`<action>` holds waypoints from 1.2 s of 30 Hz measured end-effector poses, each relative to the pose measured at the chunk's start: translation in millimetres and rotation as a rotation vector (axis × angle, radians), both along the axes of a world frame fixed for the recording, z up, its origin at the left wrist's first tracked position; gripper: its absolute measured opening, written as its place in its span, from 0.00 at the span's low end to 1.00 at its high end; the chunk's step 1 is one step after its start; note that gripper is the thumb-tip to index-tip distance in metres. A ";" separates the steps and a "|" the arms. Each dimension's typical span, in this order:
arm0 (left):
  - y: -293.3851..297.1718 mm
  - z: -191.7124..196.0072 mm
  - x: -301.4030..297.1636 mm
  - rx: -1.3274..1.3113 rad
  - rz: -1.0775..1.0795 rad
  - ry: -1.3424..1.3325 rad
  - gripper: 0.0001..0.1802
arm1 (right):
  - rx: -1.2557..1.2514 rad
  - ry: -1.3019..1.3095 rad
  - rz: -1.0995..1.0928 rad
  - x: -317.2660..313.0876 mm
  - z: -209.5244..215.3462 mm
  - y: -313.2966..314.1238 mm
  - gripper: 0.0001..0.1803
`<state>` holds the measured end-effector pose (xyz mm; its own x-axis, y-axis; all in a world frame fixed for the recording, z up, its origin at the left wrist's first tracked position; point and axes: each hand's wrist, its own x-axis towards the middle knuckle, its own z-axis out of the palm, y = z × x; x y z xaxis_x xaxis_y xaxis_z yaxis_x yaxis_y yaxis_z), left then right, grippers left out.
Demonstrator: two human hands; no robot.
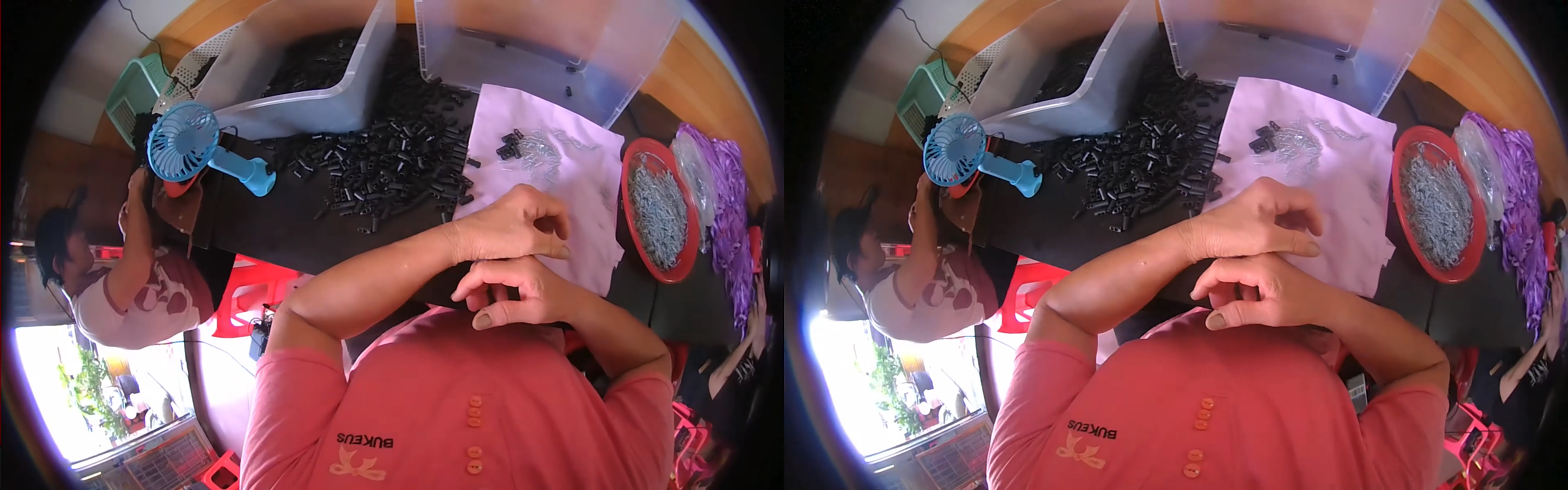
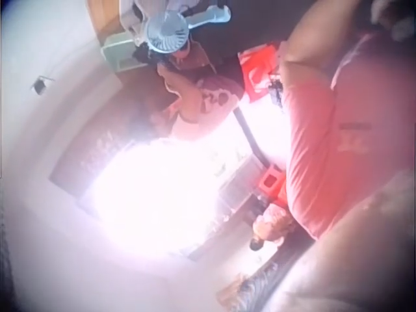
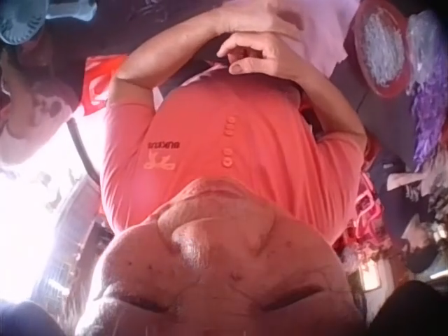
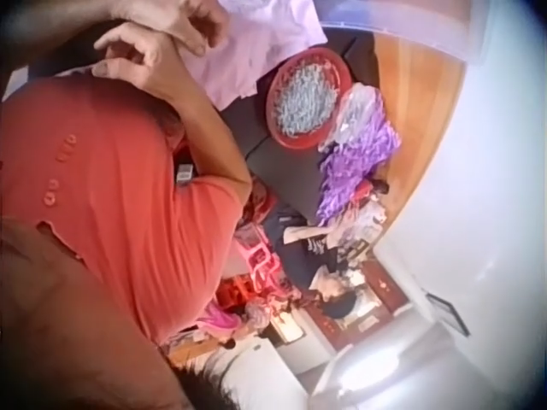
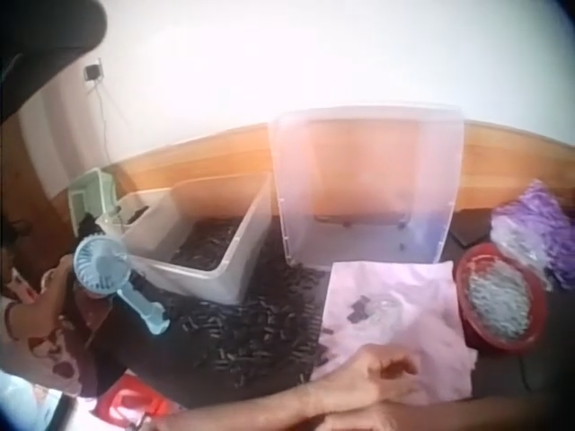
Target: The person assembles small fasteners by hand, inserting metal springs into plastic components on the table.
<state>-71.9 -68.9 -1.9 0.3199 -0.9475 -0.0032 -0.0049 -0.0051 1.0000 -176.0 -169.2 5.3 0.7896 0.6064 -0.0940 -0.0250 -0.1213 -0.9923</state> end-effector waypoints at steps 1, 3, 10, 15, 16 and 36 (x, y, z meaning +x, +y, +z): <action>0.1 3.3 0.4 0.027 -0.006 -0.021 0.14 | 0.002 0.029 -0.006 0.0 1.8 -0.7 0.21; -0.4 5.4 0.5 0.051 -0.020 -0.040 0.13 | 0.001 0.027 -0.006 0.4 2.5 -1.8 0.20; 0.6 3.9 2.8 0.057 0.032 -0.049 0.14 | 0.029 -0.014 -0.021 1.4 -2.0 -0.5 0.18; -1.7 7.3 4.2 0.020 0.109 0.090 0.12 | 0.031 -0.142 -0.004 1.8 -9.0 -0.3 0.17; -0.9 12.0 5.7 0.073 0.116 0.105 0.13 | 0.035 -0.132 -0.009 1.4 -8.7 0.1 0.17; 5.2 9.5 35.5 -0.203 0.513 0.248 0.11 | 0.061 -0.113 -0.025 -1.6 -7.2 0.7 0.15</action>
